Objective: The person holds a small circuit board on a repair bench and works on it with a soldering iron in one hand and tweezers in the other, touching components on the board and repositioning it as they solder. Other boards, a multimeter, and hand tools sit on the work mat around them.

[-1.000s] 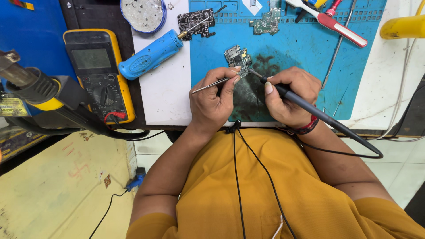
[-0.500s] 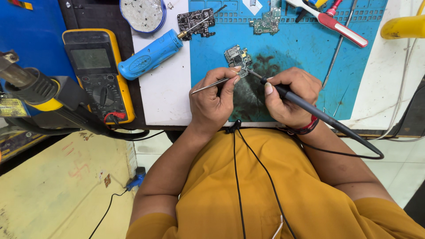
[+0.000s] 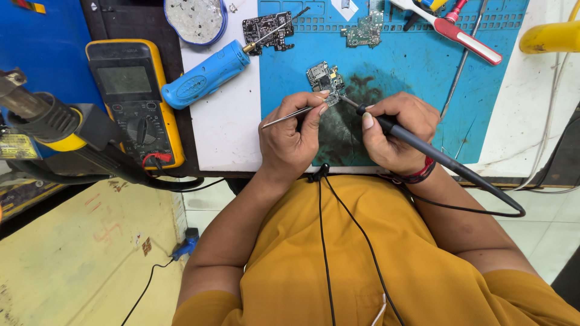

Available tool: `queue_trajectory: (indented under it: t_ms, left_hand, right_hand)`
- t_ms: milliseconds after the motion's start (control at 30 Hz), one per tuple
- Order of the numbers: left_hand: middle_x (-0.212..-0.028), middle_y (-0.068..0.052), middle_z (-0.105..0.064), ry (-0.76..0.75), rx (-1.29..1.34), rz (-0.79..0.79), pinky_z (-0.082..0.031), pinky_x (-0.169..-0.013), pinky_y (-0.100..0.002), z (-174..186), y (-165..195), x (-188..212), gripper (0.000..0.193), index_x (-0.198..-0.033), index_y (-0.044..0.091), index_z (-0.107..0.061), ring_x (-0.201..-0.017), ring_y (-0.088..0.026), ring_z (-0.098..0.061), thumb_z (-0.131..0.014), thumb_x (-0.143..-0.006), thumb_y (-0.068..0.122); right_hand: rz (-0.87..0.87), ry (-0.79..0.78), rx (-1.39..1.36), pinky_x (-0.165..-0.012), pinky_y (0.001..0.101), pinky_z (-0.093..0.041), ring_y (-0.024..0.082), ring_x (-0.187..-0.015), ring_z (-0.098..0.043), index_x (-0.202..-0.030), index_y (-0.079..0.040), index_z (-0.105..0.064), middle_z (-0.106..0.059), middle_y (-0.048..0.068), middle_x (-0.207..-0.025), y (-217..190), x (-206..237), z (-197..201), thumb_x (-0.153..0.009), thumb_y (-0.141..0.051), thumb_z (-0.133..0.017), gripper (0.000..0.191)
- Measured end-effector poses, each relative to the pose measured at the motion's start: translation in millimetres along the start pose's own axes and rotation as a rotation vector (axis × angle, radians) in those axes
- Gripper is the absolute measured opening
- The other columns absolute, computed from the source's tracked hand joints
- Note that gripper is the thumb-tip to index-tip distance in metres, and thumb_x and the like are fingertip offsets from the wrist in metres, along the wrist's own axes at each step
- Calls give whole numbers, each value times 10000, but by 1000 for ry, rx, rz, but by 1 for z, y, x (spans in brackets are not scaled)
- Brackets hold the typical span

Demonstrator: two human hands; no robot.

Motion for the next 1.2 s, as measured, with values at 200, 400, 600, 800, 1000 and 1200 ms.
queue_trajectory:
  t_ms: [200,400,600,800,1000,1200]
  left_hand:
    - [-1105,-105,-769,4,-4,-11,-607,-739,-264,0,1,0,95,-1087,39,-612,-845,-142,-763,-691,-1040,58]
    - [-1101,-109,-772,2,1,2,-603,-726,-263,0,0,-1,95,-1081,36,-616,-817,-139,-756,-694,-1033,57]
    - [-1124,-120,-765,6,26,-13,-613,-783,-266,-1,-3,4,91,-1102,33,-609,-888,-146,-766,-682,-1055,60]
    - [-1120,-134,-750,112,207,81,-597,-784,-248,2,-22,12,123,-1145,6,-569,-904,-122,-719,-658,-1071,51]
    - [-1096,-125,-759,122,128,49,-625,-806,-253,0,-20,10,107,-1135,13,-572,-932,-129,-751,-652,-1068,35]
    - [-1109,-135,-763,97,86,14,-617,-820,-265,1,-14,7,107,-1143,14,-572,-968,-156,-765,-647,-1068,30]
  right_hand:
    - [-2,1,3,-613,308,-489,233,-644,-641,-934,-9,-638,-687,114,-844,1,1,0,-921,-21,-733,96]
    - [8,1,1,-615,307,-491,234,-648,-644,-935,-11,-635,-688,112,-847,2,1,0,-926,-19,-732,98]
    - [-63,41,6,-578,312,-469,236,-640,-633,-989,11,-676,-684,126,-812,2,-1,4,-938,13,-735,78]
    - [41,-83,137,-790,375,-565,305,-864,-730,-1243,-26,-669,-753,160,-1077,-14,-10,-11,-1007,0,-719,242]
    - [100,-129,280,-755,384,-564,307,-840,-716,-1211,-47,-682,-733,156,-1058,-23,-12,-21,-958,-42,-781,271]
    - [168,-134,216,-705,369,-560,279,-776,-713,-1109,-61,-696,-730,129,-940,-27,-11,-21,-897,-45,-801,237]
Point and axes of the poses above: each hand's wrist, its own x-axis away from the middle knuckle, its own z-axis out of the back of the hand, y = z × x, the point moved 9 cm from there along -x, towards the middle knuckle
